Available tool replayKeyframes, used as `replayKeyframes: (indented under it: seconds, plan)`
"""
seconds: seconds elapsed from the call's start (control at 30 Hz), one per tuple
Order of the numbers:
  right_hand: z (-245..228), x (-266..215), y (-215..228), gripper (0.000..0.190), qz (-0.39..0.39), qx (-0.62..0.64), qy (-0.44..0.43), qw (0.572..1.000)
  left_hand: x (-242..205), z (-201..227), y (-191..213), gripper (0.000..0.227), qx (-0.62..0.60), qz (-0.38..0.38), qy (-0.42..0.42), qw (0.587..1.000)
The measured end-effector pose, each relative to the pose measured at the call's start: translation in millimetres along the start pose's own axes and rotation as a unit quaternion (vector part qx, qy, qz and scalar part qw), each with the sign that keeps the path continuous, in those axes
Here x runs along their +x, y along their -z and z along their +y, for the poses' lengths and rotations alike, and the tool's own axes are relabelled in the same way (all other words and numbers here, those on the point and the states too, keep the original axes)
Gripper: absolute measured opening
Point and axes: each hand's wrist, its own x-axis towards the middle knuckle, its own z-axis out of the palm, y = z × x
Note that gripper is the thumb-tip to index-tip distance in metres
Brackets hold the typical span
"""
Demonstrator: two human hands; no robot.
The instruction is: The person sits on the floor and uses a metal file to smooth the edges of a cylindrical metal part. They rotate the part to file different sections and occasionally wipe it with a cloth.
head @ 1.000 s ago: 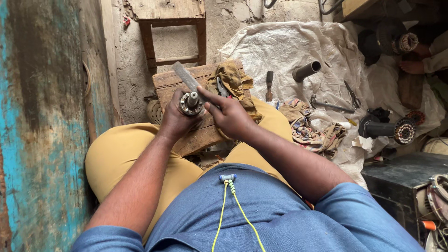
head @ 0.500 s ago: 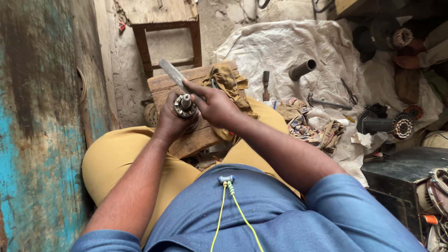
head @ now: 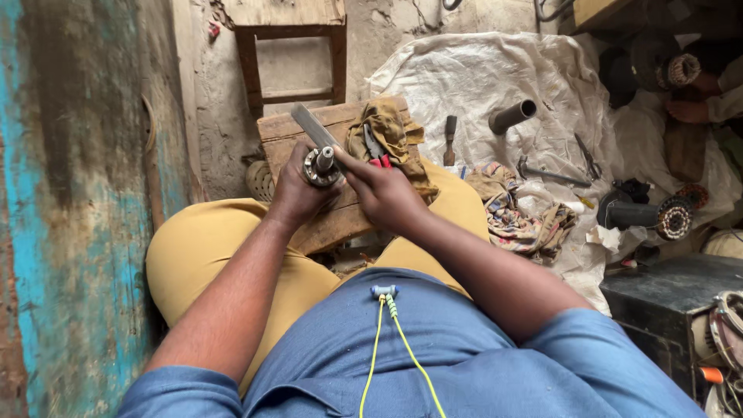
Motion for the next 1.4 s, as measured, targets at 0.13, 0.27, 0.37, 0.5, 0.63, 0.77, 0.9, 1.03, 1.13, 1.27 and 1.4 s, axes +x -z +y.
replayKeyframes:
  seconds: [0.13,0.27,0.37,0.5,0.63,0.77,0.9,1.03,1.13,1.27,1.4]
  plan:
    - [-20,39,6,0.047,0.029,0.092,0.121,0.988,-1,8,2,0.053,-0.014,0.005,0.017,1.0]
    - [-13,16,19,0.045,0.026,0.131,0.125,0.983,2,7,1,0.056,-0.02,-0.003,0.017,1.0]
    - [4,-28,27,0.049,-0.044,0.121,-0.041,0.991,-1,4,-1,0.057,0.025,0.003,0.013,1.0]
    - [15,-49,22,0.045,0.036,0.089,0.195,0.976,1,7,-3,0.055,0.013,-0.006,0.003,1.0]
    - [3,-8,1,0.043,0.04,0.015,0.104,0.994,-1,2,0,0.06,0.038,-0.005,0.026,0.999]
    - [-16,45,3,0.05,-0.034,0.098,-0.007,0.995,1,11,0,0.055,-0.015,-0.004,0.012,1.0]
    - [-14,33,12,0.043,0.031,0.158,0.126,0.979,4,10,0,0.058,0.023,-0.017,0.069,0.997]
    - [8,-28,29,0.047,-0.002,0.151,0.072,0.986,2,4,0,0.056,0.016,-0.005,0.03,0.999]
    - [17,-48,22,0.046,0.012,0.1,0.115,0.988,3,5,-2,0.056,0.005,-0.009,0.002,1.0]
    - [12,-12,-1,0.051,-0.024,-0.055,-0.063,0.996,2,4,1,0.058,0.011,-0.018,0.043,0.999]
    - [-3,41,5,0.043,0.078,0.059,0.202,0.975,1,13,2,0.057,0.015,-0.004,0.024,1.0]
